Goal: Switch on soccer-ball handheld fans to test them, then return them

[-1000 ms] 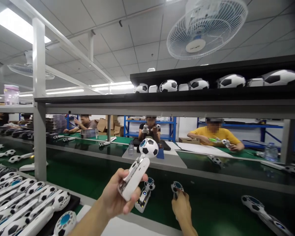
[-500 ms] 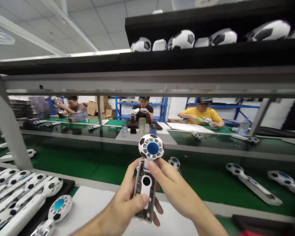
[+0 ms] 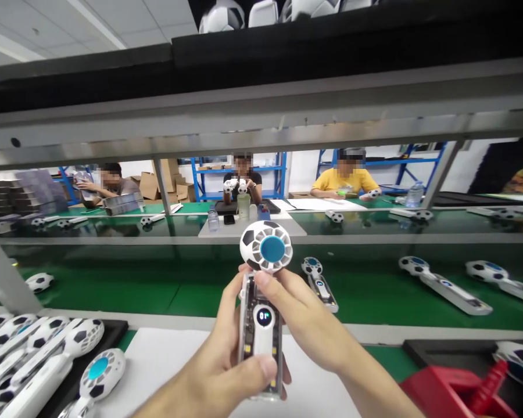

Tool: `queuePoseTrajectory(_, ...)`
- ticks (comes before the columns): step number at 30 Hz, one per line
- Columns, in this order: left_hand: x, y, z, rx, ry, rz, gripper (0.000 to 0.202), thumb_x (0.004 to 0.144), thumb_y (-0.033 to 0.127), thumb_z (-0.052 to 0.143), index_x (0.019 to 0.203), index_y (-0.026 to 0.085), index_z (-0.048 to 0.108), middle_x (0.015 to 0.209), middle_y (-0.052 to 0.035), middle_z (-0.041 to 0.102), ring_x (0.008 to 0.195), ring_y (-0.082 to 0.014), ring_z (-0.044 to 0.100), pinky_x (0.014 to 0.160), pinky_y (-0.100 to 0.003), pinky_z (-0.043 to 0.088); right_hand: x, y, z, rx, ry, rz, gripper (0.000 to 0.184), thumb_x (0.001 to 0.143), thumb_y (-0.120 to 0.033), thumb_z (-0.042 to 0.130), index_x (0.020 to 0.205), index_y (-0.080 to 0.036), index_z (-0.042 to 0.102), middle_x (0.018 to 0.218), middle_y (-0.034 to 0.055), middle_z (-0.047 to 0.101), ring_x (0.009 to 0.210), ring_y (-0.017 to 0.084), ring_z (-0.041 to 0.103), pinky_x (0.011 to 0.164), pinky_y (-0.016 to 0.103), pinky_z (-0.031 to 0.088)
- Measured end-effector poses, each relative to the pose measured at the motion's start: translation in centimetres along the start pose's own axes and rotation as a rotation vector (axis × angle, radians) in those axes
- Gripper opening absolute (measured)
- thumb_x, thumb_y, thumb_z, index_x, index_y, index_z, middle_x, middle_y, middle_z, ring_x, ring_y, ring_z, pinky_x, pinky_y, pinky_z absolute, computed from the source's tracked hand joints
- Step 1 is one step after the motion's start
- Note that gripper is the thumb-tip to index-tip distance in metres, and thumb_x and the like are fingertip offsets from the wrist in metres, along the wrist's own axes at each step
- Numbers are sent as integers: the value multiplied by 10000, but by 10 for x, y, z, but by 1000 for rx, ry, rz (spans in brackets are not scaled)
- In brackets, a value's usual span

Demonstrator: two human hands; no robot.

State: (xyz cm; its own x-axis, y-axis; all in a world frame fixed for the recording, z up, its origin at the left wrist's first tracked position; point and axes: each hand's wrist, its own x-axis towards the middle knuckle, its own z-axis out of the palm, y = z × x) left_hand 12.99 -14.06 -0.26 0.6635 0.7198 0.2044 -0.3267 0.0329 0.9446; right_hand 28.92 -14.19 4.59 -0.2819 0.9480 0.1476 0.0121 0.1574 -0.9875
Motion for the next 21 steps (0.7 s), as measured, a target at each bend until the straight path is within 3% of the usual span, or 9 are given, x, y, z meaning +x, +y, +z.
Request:
queuePoseTrajectory(3,0,4,5,14,92,14,935,888,434,652,1538,310,-10,951,-62,665,712,-173,655,667,-331,552,3,2,0,-8,32,-65,415,955,-601,511,996,-194,575,824,-7,634,716,147,648,647,229,517)
queuePoseTrajectory(7,-1,8,8,7,140,12,909,884,432,653,1536,306,32,1084,-113,635,750,-195,664,641,-345,553,6,5,-1,15,-28,-44,422,966,-607,482,996,-191,549,802,-16,609,647,136,616,587,241,495)
queuePoseTrajectory(10,-1,8,7,-1,136,5,910,879,429,660,1536,321,40,1077,-109,620,745,-195,656,625,-351,558,6,6,-2,8,6,-86,410,964,-589,512,968,-184,577,837,-8,631,763,142,606,706,247,490)
queuePoseTrajectory(16,0,3,3,-9,102,26,921,877,426,667,1528,365,17,1244,-148,564,723,-167,653,610,-333,557,5,7,-3,18,25,-92,431,940,-612,539,965,-188,612,877,-7,630,803,135,571,687,220,455)
queuePoseTrajectory(21,0,2,-2,-6,33,38,891,897,425,645,1513,383,3,1259,-156,560,649,-141,655,604,-324,539,5,5,-2,102,-6,-54,413,925,-595,575,1005,-193,622,898,3,648,804,137,610,711,221,494)
